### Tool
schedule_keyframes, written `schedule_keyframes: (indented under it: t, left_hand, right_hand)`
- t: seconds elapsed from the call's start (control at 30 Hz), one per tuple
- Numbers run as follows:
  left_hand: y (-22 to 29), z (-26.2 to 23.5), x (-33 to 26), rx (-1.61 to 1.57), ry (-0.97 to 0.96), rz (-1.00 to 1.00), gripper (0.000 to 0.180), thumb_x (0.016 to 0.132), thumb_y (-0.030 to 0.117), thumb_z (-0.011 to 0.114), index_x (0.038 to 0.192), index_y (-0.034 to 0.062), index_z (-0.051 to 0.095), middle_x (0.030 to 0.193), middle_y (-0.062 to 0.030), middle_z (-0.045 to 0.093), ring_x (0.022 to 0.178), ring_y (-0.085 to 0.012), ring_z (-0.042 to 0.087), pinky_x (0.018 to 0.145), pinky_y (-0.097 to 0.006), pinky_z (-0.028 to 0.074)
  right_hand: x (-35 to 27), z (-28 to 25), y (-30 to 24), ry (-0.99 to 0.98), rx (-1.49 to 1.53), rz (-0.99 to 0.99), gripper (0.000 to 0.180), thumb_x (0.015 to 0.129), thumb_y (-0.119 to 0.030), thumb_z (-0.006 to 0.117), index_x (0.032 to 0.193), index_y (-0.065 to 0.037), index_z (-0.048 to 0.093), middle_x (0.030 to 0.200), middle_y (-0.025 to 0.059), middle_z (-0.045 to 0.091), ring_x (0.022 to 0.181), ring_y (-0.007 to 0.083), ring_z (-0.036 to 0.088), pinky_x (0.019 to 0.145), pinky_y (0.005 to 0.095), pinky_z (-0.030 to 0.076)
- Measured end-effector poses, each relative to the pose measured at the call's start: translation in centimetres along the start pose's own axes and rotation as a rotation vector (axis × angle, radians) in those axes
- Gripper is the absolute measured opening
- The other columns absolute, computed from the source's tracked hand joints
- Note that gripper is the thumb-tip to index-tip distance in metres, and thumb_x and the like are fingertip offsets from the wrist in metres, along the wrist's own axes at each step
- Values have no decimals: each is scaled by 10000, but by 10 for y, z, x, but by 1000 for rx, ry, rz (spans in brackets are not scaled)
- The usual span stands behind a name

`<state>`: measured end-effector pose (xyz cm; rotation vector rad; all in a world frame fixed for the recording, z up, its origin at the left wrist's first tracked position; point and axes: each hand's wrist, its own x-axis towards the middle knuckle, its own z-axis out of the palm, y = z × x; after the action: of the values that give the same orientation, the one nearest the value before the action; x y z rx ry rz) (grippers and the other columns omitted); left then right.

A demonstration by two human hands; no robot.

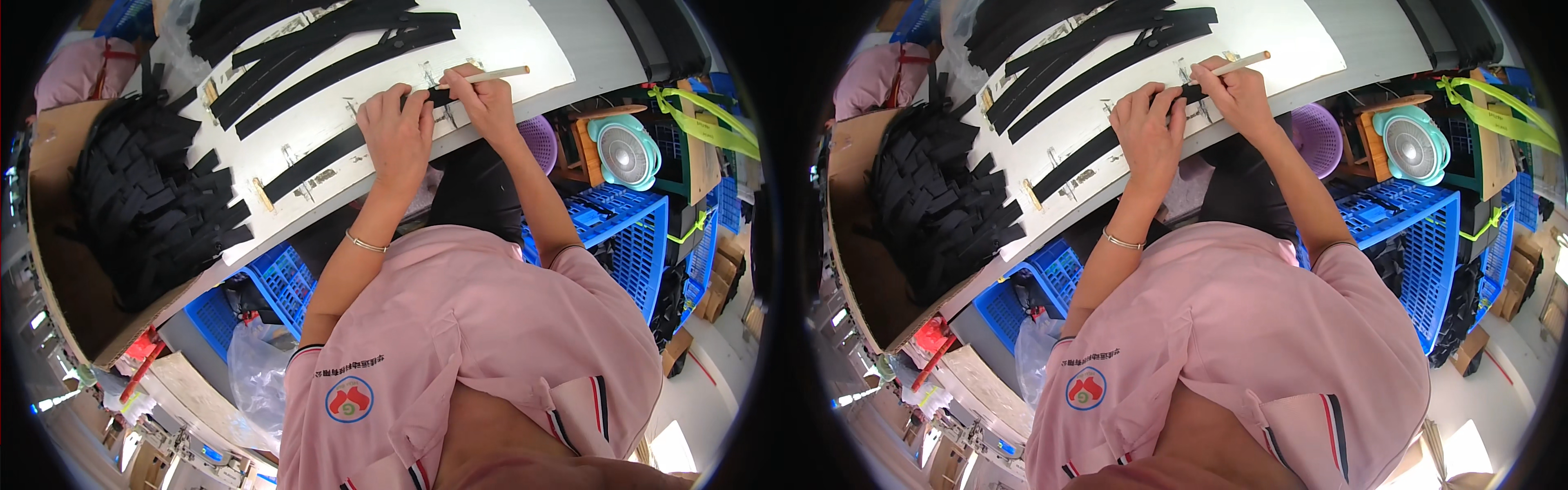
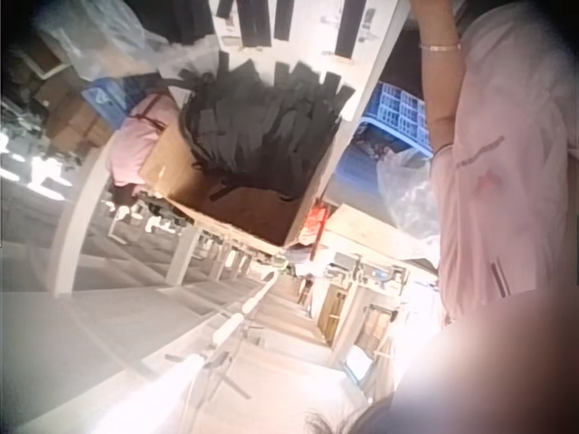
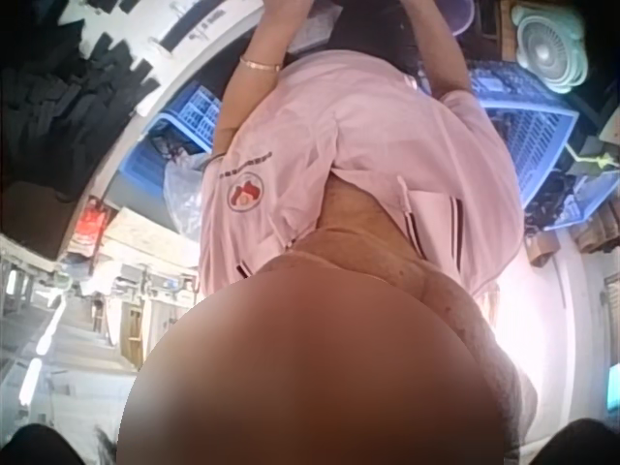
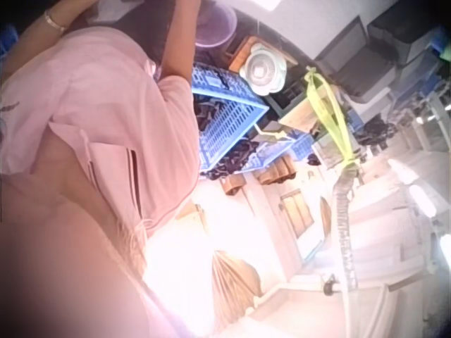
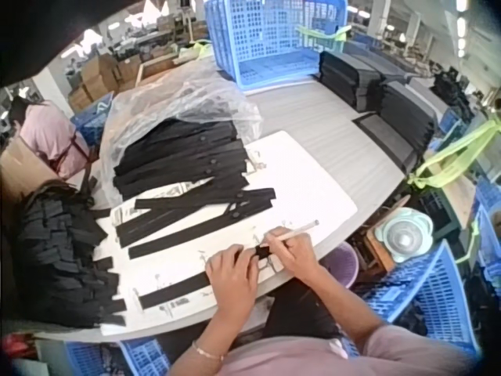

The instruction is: Marking and aligning black fabric strips, likely zipper components, on a template board for manufacturing.

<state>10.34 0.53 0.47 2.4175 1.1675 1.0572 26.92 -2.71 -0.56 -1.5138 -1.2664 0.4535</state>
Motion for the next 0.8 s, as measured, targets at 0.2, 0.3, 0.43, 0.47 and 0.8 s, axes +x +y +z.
schedule_keyframes:
  t: [0.2,0.3,0.43,0.47,0.8]
  left_hand:
    - [-1,1,0,-4,7,-6,178,836,150,772,1011,116,753,1097,-30,672,1043,-258,596,967,-415,403]
    - [-1,1,-1,-6,10,-11,179,831,149,775,1006,118,755,1097,-26,673,1045,-255,595,965,-412,404]
    - [0,1,-1,-19,19,-23,181,824,147,779,1002,121,756,1095,-23,672,1049,-254,591,961,-411,405]
    - [-1,2,-1,-13,24,-26,181,824,147,779,1002,121,756,1095,-23,672,1049,-254,591,961,-411,405]
    - [3,-11,-12,-17,-29,-67,344,858,168,744,1197,123,702,1294,-76,605,1214,-294,525,1066,-498,336]
  right_hand:
    - [-2,-8,-1,-115,70,68,272,1015,-235,636,889,-12,727,669,36,653,600,86,594,556,265,451]
    - [-2,-7,-1,-93,93,33,275,1015,-230,634,871,-12,719,674,44,661,601,91,599,562,265,456]
    - [-2,-6,-2,-96,26,-11,266,1014,-217,631,877,-8,720,691,51,681,612,96,610,572,268,466]
    - [-2,-6,-2,-96,41,18,265,1014,-213,629,878,-4,719,699,52,687,619,99,616,577,269,472]
    - [-3,-13,-7,-98,62,166,259,1006,-163,615,858,20,722,734,45,695,671,68,592,622,246,467]
